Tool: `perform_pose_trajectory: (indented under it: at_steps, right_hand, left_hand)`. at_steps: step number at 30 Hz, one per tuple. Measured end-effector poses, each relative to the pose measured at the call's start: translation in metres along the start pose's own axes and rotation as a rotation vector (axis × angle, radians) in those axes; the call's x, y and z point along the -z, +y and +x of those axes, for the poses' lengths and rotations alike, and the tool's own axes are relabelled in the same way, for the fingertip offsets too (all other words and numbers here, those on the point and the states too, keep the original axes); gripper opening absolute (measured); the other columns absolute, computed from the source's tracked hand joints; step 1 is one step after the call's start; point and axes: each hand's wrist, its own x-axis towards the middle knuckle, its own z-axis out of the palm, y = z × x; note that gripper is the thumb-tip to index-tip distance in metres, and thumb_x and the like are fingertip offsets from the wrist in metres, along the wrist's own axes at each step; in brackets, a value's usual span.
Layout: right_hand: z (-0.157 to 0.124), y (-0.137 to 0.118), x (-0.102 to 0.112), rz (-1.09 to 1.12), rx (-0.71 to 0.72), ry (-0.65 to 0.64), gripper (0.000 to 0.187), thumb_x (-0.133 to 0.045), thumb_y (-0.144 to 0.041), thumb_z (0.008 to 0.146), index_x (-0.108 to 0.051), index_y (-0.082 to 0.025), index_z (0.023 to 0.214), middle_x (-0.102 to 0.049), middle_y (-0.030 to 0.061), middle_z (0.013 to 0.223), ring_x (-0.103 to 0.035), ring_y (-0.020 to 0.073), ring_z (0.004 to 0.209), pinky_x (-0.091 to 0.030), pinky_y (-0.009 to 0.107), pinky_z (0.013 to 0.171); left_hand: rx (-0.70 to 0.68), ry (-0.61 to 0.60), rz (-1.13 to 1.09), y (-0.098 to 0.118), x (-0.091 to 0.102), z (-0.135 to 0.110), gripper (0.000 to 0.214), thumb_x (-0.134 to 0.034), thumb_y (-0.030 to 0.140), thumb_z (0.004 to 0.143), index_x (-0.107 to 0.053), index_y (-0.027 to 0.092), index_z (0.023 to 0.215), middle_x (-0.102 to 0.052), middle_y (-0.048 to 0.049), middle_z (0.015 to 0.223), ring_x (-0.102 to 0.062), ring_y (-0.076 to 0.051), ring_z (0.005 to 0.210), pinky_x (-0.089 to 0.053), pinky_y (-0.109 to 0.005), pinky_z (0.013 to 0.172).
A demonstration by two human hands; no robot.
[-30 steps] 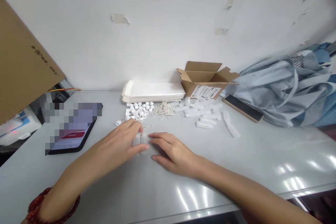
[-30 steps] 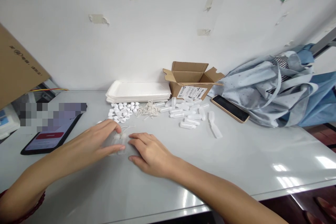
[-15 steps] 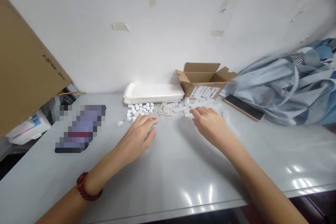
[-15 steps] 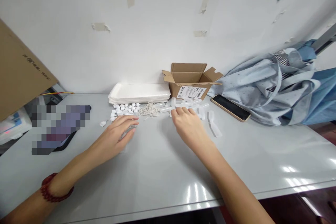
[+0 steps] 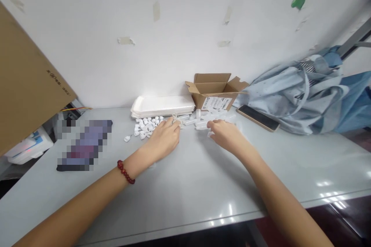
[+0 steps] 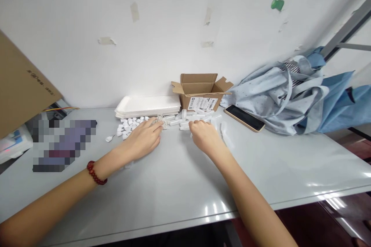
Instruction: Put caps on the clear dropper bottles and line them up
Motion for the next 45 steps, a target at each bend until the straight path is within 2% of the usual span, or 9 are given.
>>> perform_pose_trajectory:
  at_steps: [6,10,15,18,21,23,29,36,45]
  right_hand:
    - [0.000,0.003,-0.002,0.054,0.031,-0.048,0.019,-0.053,-0.009,0.083,-0.061,-0.014,0.099,-0.068,0.0116,0.096,-0.064,0.0240,0.088,-0.037,0.028,0.063]
    - [-0.001,-0.006,0.000,0.080,0.077,-0.051,0.022,-0.050,-0.005,0.082,-0.063,-0.012,0.098,-0.067,0.0126,0.094,-0.063,0.0256,0.089,-0.040,0.030,0.067]
    - [-0.002,-0.014,0.001,0.112,0.112,-0.003,0.026,-0.049,-0.006,0.084,-0.061,-0.010,0.107,-0.065,0.0144,0.101,-0.061,0.0268,0.096,-0.044,0.033,0.075]
    - [-0.005,-0.019,0.003,0.389,0.174,0.115,0.034,-0.050,-0.010,0.086,-0.055,-0.015,0.119,-0.062,0.0105,0.109,-0.063,0.0186,0.084,-0.048,0.031,0.075]
    - [-0.008,-0.030,0.002,0.906,0.239,0.265,0.023,-0.056,-0.018,0.085,-0.061,-0.020,0.107,-0.062,0.0059,0.106,-0.062,0.0148,0.079,-0.050,0.029,0.073]
    - [-0.010,-0.040,0.000,1.179,0.180,0.310,0.014,-0.060,-0.024,0.084,-0.064,-0.021,0.097,-0.063,0.0056,0.104,-0.063,0.0164,0.081,-0.051,0.030,0.074]
    - [-0.010,-0.066,-0.012,1.666,-0.006,0.080,0.021,-0.076,-0.030,0.070,-0.067,-0.020,0.087,-0.072,0.0054,0.092,-0.067,0.0188,0.078,-0.053,0.034,0.071]
    - [-0.008,-0.070,-0.017,1.824,-0.079,0.035,0.022,-0.078,-0.027,0.069,-0.062,-0.020,0.082,-0.074,0.0032,0.090,-0.070,0.0170,0.078,-0.053,0.034,0.078]
    - [-0.009,-0.073,-0.018,1.792,-0.178,0.112,0.026,-0.079,-0.033,0.067,-0.057,-0.019,0.072,-0.070,0.0054,0.094,-0.068,0.0194,0.081,-0.052,0.034,0.077]
  left_hand:
    - [0.118,0.043,-0.069,-0.010,0.011,-0.005,0.036,-0.041,0.015,0.088,-0.055,0.006,0.120,-0.057,-0.0145,0.126,-0.047,-0.029,0.117,-0.045,-0.042,0.096]
    - [0.318,0.126,-0.284,-0.023,0.023,-0.015,0.047,-0.041,0.021,0.088,-0.048,0.008,0.132,-0.051,-0.0119,0.137,-0.041,-0.028,0.126,-0.041,-0.043,0.104]
    - [0.498,0.224,-0.534,-0.037,0.025,-0.035,0.055,-0.046,0.023,0.082,-0.046,0.019,0.137,-0.044,-0.0048,0.145,-0.045,-0.027,0.127,-0.046,-0.041,0.099]
    - [0.541,0.252,-0.635,-0.042,0.021,-0.047,0.055,-0.047,0.021,0.079,-0.049,0.021,0.135,-0.045,-0.0048,0.145,-0.050,-0.026,0.124,-0.051,-0.038,0.091]
    - [0.523,0.259,-0.635,-0.040,0.023,-0.056,0.054,-0.048,0.020,0.079,-0.051,0.019,0.133,-0.048,-0.0072,0.142,-0.050,-0.027,0.124,-0.051,-0.042,0.093]
    - [0.477,0.270,-0.585,-0.034,0.028,-0.058,0.053,-0.047,0.018,0.081,-0.050,0.017,0.133,-0.049,-0.0075,0.141,-0.048,-0.027,0.126,-0.044,-0.046,0.102]
    - [0.337,0.242,-0.486,-0.012,0.031,-0.060,0.047,-0.043,0.014,0.086,-0.049,0.013,0.133,-0.053,-0.0088,0.136,-0.044,-0.024,0.127,-0.044,-0.044,0.103]
    - [0.251,0.260,-0.454,-0.001,0.023,-0.062,0.037,-0.042,0.011,0.087,-0.057,0.008,0.121,-0.062,-0.0111,0.122,-0.053,-0.023,0.113,-0.046,-0.044,0.101]
    - [0.300,0.259,-0.513,0.004,0.025,-0.061,0.035,-0.045,0.017,0.086,-0.059,0.013,0.118,-0.064,-0.0101,0.120,-0.056,-0.024,0.114,-0.048,-0.045,0.100]
